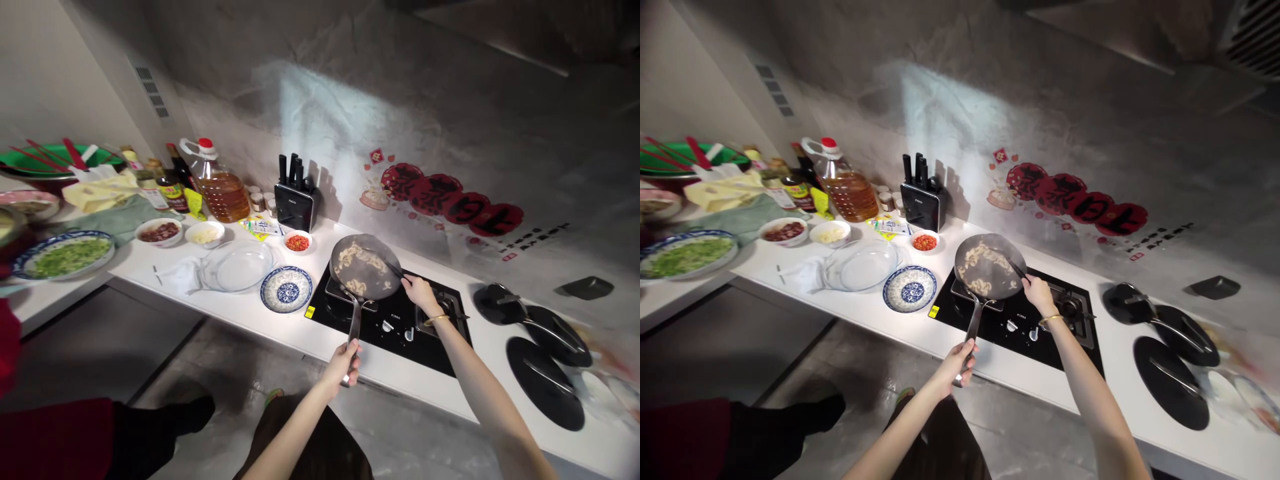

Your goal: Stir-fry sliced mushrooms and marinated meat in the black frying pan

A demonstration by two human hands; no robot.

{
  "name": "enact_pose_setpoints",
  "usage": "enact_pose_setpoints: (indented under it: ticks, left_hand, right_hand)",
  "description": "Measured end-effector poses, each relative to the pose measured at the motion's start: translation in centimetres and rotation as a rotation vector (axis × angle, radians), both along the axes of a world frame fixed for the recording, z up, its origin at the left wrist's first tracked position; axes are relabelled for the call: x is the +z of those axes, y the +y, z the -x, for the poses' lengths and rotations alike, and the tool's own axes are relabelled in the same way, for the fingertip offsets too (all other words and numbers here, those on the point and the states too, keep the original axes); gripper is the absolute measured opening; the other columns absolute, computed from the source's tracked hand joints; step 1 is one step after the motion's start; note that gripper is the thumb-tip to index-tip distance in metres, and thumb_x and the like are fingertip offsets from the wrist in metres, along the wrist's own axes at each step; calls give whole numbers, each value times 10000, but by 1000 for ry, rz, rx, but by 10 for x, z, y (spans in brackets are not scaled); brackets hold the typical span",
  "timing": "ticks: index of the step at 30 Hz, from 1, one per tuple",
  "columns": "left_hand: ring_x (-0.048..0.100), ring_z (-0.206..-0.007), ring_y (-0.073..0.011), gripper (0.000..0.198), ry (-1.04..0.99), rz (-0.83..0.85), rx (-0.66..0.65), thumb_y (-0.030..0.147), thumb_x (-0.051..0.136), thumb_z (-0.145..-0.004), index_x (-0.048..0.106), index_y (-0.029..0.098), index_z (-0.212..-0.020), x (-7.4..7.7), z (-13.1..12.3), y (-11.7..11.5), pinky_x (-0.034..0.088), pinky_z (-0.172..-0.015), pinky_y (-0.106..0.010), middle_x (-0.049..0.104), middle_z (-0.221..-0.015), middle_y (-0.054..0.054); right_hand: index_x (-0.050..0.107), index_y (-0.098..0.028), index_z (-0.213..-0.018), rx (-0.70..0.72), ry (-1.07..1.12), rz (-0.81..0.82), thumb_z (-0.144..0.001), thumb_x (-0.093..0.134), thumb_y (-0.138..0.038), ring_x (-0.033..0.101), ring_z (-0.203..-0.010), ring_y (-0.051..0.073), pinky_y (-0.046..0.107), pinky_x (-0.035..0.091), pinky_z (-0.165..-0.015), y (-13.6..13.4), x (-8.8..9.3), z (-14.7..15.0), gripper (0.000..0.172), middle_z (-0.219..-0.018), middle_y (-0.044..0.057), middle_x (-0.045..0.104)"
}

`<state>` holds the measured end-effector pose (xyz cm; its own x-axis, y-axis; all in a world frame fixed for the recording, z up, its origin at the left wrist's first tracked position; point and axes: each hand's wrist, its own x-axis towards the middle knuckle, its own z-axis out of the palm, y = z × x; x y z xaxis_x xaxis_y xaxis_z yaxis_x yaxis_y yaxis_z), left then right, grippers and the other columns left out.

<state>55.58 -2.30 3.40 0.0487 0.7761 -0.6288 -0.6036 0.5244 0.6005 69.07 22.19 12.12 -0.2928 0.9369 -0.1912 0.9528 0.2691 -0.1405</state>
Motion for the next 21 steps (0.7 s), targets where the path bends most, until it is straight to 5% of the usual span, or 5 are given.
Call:
enact_pose_setpoints:
  ticks: [5, 14, 17, 21]
  left_hand:
    - [326, -321, -39, 523, -2, 15, 11, 676, 579, -685, 462, 197, -860, 5, 1, 0, 222, -324, -189, 417, -535, 92]
    - [300, -313, -22, 526, -22, -16, -12, 641, 645, -654, 459, 199, -873, 3, 4, 1, 185, -328, -172, 412, -520, 103]
    - [295, -312, -17, 520, -27, -19, -19, 636, 642, -665, 460, 200, -882, 0, 3, 2, 180, -331, -169, 414, -523, 104]
    - [300, -314, -22, 532, -27, -10, -20, 651, 642, -654, 457, 201, -867, 3, 0, 1, 182, -327, -175, 408, -519, 102]
  right_hand:
    - [613, -230, -1215, 82, 69, 99, -888, 451, -357, 625, -1046, 191, 233, 453, -868, 0, 7, 8, 386, -1139, 42, 669]
    - [687, -296, -1095, 172, -137, 102, -837, 519, -353, 633, -1016, 221, 270, 469, -833, -51, 98, -42, 313, -1099, 18, 688]
    - [666, -309, -1129, 276, -130, 84, -826, 544, -349, 618, -1049, 215, 270, 458, -871, -53, 95, -36, 329, -1124, 4, 677]
    - [609, -320, -1207, 272, -93, 22, -873, 487, -390, 626, -1032, 209, 283, 464, -865, -40, 57, -5, 362, -1119, 25, 679]
